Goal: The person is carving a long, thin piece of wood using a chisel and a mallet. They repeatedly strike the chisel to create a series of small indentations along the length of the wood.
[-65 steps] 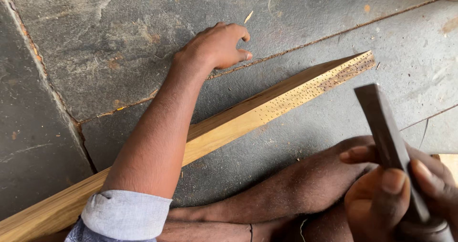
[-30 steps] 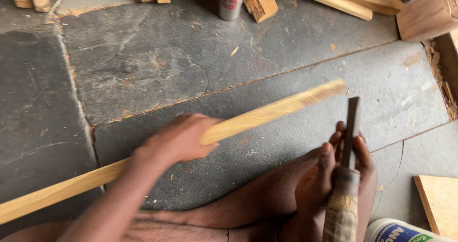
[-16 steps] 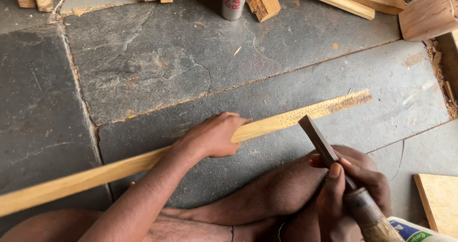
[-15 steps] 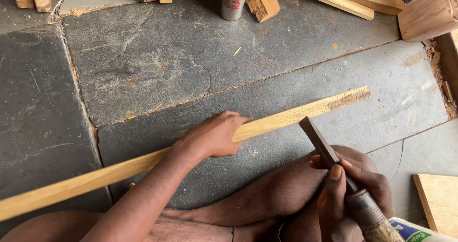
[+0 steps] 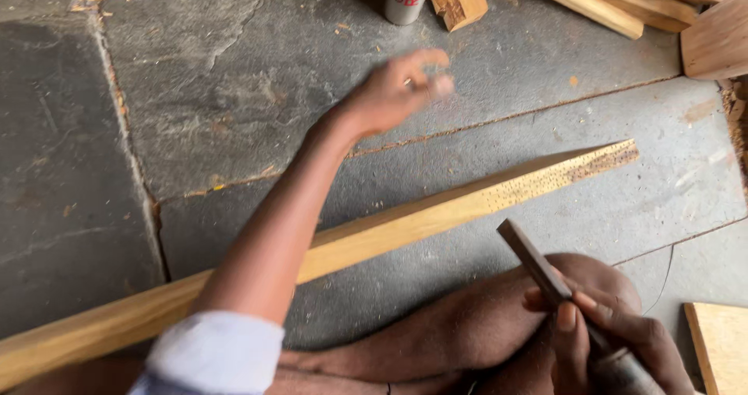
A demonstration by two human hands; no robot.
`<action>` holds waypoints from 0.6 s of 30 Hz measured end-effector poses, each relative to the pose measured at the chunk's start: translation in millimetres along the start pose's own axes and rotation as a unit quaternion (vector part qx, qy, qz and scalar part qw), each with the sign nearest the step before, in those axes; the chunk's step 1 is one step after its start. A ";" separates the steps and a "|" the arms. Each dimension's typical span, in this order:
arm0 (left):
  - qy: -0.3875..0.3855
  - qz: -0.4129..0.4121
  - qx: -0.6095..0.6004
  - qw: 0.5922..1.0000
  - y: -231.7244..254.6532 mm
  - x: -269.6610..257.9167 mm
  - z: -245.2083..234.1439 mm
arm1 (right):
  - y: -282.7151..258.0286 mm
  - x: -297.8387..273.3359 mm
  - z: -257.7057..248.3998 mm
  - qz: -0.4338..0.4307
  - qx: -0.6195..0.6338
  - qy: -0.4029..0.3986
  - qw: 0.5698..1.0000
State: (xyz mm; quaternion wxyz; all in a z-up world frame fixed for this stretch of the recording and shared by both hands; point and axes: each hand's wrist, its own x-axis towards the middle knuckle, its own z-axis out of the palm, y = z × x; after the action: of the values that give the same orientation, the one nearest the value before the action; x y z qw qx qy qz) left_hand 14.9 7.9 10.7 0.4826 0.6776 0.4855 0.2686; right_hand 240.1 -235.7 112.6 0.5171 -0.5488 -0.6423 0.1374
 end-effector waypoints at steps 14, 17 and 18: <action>-0.102 -0.097 0.232 0.963 -3.8 6.5 25.9 | -25.0 32.7 9.9 0.051 -0.126 -0.158 0.978; -0.118 -0.129 0.231 0.957 -2.2 5.9 27.5 | -29.1 22.7 25.8 0.023 -0.130 -0.089 0.987; -0.118 -0.136 0.223 0.958 -1.5 6.6 27.4 | -23.3 27.4 26.8 0.001 -0.103 -0.114 0.988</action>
State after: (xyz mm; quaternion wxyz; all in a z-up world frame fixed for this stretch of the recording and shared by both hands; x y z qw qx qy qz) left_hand 39.6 3.3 -2.0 0.4051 0.7222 0.5606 0.0039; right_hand 208.9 -210.3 132.5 0.3811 -0.5806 -0.7071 0.1331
